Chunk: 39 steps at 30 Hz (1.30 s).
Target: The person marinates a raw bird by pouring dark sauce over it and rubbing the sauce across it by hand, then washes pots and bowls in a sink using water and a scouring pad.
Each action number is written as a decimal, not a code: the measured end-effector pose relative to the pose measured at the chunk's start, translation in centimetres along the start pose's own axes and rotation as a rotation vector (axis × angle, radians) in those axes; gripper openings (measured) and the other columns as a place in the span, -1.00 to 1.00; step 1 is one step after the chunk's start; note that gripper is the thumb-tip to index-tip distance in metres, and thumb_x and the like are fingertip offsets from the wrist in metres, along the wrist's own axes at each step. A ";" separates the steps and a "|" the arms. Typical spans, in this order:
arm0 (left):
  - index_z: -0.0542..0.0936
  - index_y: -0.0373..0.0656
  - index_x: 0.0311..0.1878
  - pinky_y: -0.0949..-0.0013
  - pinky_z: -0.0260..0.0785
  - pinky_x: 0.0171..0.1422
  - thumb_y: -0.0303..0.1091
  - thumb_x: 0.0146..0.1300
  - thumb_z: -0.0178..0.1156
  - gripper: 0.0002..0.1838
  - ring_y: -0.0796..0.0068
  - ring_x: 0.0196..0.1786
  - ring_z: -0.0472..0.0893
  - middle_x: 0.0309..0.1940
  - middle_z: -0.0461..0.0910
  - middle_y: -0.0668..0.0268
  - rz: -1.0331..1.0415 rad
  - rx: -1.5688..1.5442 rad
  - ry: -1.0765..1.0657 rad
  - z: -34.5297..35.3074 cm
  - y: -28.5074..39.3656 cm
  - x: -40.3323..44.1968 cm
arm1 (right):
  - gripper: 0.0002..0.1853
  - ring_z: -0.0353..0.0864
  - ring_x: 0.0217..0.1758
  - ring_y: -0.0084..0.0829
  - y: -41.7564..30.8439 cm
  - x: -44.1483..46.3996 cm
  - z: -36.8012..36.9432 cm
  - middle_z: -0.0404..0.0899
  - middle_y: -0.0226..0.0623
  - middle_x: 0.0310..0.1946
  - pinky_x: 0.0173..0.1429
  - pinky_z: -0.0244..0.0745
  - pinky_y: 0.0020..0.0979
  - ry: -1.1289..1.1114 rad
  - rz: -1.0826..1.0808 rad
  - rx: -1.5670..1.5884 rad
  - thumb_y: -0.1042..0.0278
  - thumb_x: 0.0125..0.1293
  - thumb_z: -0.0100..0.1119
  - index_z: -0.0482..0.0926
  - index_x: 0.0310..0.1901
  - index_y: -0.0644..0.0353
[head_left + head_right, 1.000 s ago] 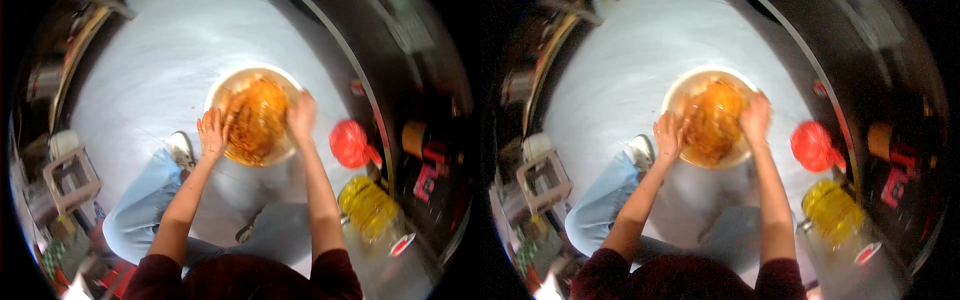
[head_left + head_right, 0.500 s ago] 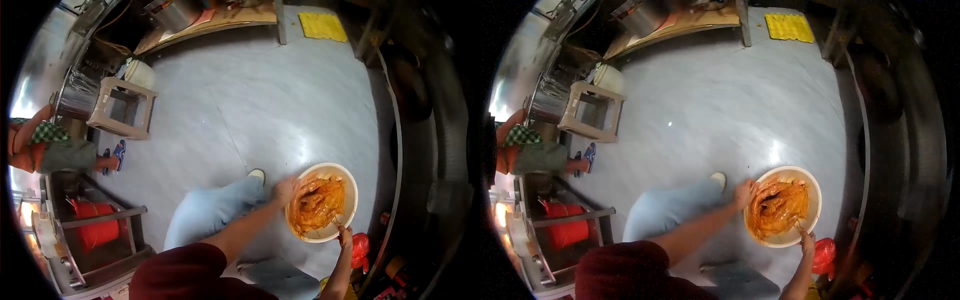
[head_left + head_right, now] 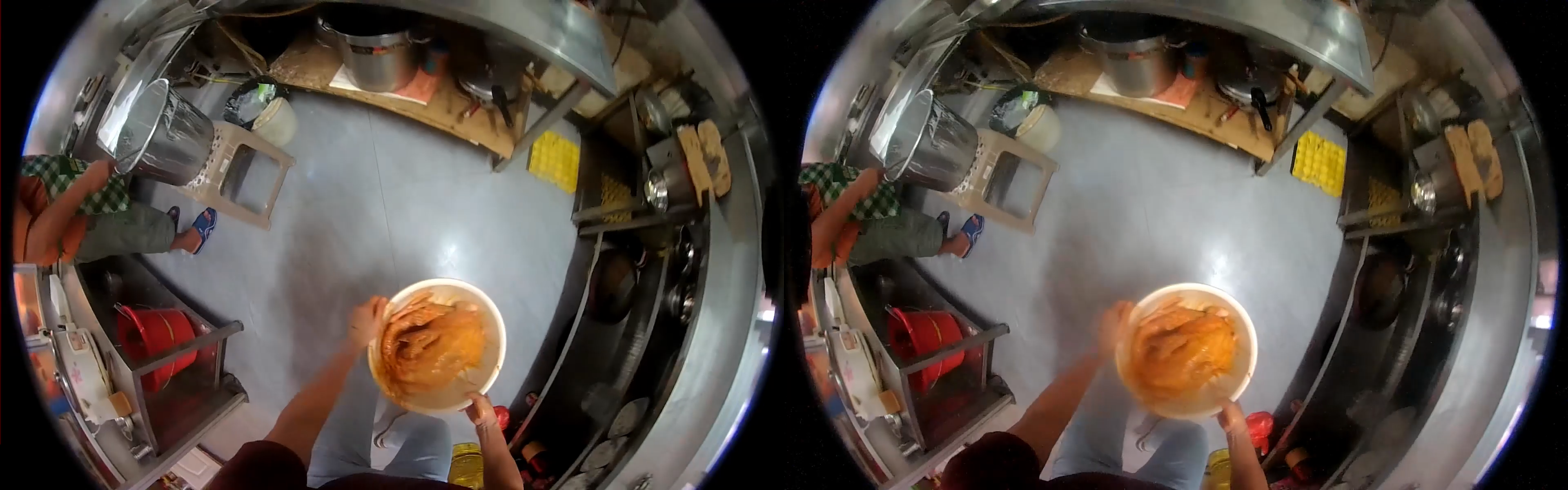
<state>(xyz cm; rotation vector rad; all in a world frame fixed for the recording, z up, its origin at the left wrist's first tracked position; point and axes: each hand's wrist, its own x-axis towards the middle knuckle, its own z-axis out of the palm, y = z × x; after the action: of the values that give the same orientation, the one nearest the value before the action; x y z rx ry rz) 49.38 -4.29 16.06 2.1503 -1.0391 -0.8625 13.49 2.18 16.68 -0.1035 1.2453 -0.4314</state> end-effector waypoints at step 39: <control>0.36 -0.16 -0.03 0.57 0.22 -0.63 -0.23 0.28 0.02 -0.72 0.67 -0.62 0.34 -0.57 0.40 0.35 -1.221 -0.336 0.434 4.5 -16.9 0.4 | -0.54 0.38 0.06 -0.17 -83.3 57.6 41.6 0.12 -0.05 0.25 -0.22 0.51 -0.42 -0.258 -0.899 -0.723 0.28 0.35 -0.25 0.13 0.24 0.26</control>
<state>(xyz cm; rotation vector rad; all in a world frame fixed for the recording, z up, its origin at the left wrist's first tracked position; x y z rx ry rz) 53.59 3.08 0.76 2.3768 0.7106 -0.8714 44.99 -101.93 4.44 -1.3278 0.9918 -0.6835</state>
